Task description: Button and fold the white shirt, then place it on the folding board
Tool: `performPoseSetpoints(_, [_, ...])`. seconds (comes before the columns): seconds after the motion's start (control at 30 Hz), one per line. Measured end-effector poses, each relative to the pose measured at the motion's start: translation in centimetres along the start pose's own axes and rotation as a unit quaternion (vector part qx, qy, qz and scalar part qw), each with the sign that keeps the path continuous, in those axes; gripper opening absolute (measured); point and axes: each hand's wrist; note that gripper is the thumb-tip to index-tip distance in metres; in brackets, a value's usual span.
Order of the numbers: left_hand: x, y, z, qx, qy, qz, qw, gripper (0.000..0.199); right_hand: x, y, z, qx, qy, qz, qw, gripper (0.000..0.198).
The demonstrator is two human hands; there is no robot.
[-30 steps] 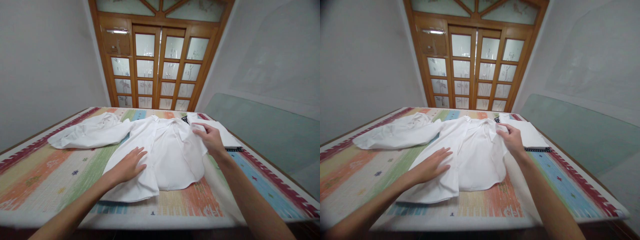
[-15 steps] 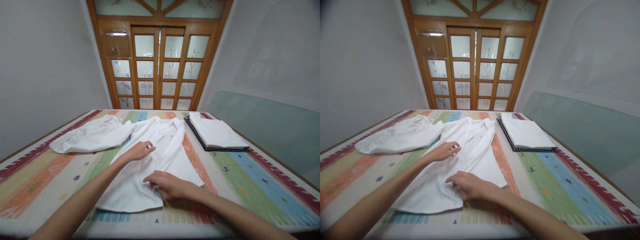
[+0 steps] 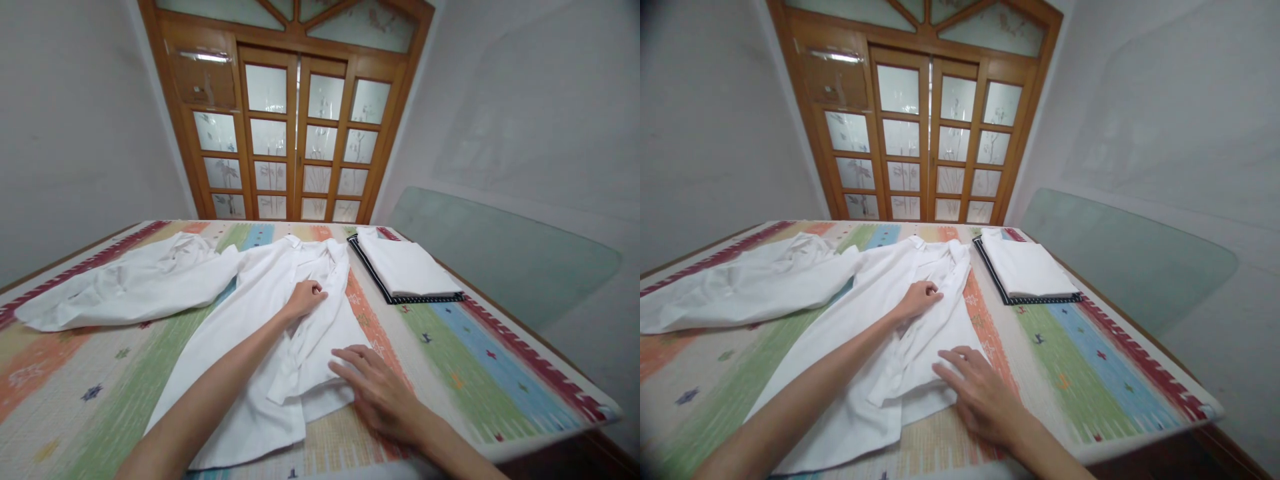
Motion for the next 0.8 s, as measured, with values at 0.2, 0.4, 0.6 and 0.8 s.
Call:
performPoseSetpoints(0.2, [1.2, 0.6, -0.6, -0.031, -0.014, -0.049, 0.998, 0.011, -2.6, 0.4, -4.4, -0.078, -0.081, -0.123, 0.986, 0.039])
performPoseSetpoints(0.4, [1.5, 0.1, -1.1, -0.055, -0.019, -0.049, 0.997, 0.02, -3.1, 0.2, -4.5, -0.103, -0.114, -0.165, 0.974, 0.022])
performPoseSetpoints(0.6, [1.3, 0.4, -1.4, -0.056, -0.05, -0.045, 0.996, 0.026, -3.1, -0.1, -4.4, -0.121, -0.131, -0.179, 0.967, 0.026])
performPoseSetpoints(0.8, [1.4, 0.9, -1.2, -0.097, -0.056, -0.076, 0.991, 0.027, -2.9, 1.2, -6.6, -0.124, -0.137, -0.234, 0.954, 0.028])
Point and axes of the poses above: each hand's wrist, its own z-axis towards the middle knuckle, its own y-axis out of the back of the hand, x = y × z, and after that the axes turned 13 degrees about y, right-handed
